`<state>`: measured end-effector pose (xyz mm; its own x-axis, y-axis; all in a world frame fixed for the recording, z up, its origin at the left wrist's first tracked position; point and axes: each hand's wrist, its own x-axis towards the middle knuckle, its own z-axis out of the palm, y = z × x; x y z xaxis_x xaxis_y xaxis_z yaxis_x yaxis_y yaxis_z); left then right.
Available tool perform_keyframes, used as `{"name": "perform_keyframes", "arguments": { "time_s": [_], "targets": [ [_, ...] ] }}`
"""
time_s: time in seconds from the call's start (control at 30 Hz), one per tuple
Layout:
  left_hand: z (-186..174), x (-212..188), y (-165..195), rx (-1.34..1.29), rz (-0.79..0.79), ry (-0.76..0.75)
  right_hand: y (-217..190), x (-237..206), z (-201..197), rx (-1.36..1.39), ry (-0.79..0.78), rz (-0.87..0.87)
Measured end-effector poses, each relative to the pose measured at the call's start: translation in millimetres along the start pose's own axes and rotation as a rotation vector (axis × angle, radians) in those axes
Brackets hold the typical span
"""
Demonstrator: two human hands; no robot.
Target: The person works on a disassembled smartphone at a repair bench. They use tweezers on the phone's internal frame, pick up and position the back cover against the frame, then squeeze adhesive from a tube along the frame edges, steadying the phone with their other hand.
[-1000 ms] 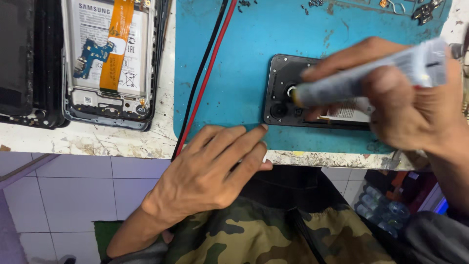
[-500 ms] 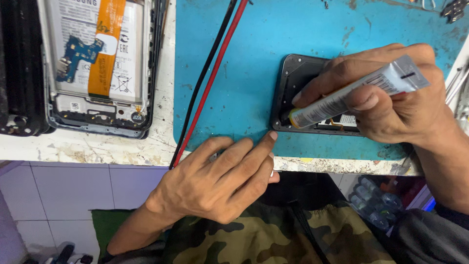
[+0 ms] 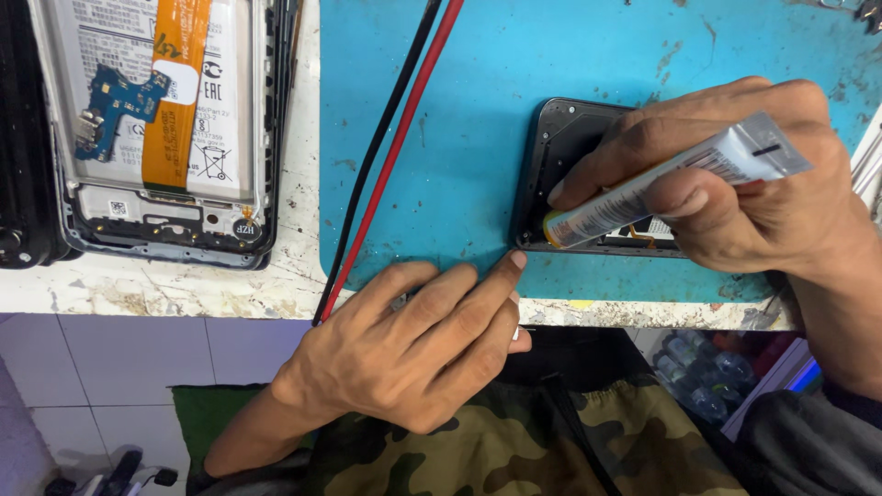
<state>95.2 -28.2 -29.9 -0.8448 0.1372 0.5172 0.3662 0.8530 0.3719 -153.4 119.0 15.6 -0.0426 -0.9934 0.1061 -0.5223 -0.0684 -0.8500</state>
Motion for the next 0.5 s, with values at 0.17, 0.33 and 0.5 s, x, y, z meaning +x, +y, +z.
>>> {"name": "perform_keyframes", "arguments": {
  "time_s": [0.17,0.33,0.5],
  "targets": [
    [0.5,-0.1,-0.1,-0.004,-0.006,0.001,0.4,0.2,0.6,0.004,0.018,0.042],
    [1.8,-0.4,0.5,-0.014,-0.011,0.01,2.0,0.2,1.2,-0.004,0.03,0.028],
    [1.2,-0.1,0.8,-0.009,-0.012,0.012,0.5,1.5,0.5,-0.023,0.029,0.014]
  ]
}}
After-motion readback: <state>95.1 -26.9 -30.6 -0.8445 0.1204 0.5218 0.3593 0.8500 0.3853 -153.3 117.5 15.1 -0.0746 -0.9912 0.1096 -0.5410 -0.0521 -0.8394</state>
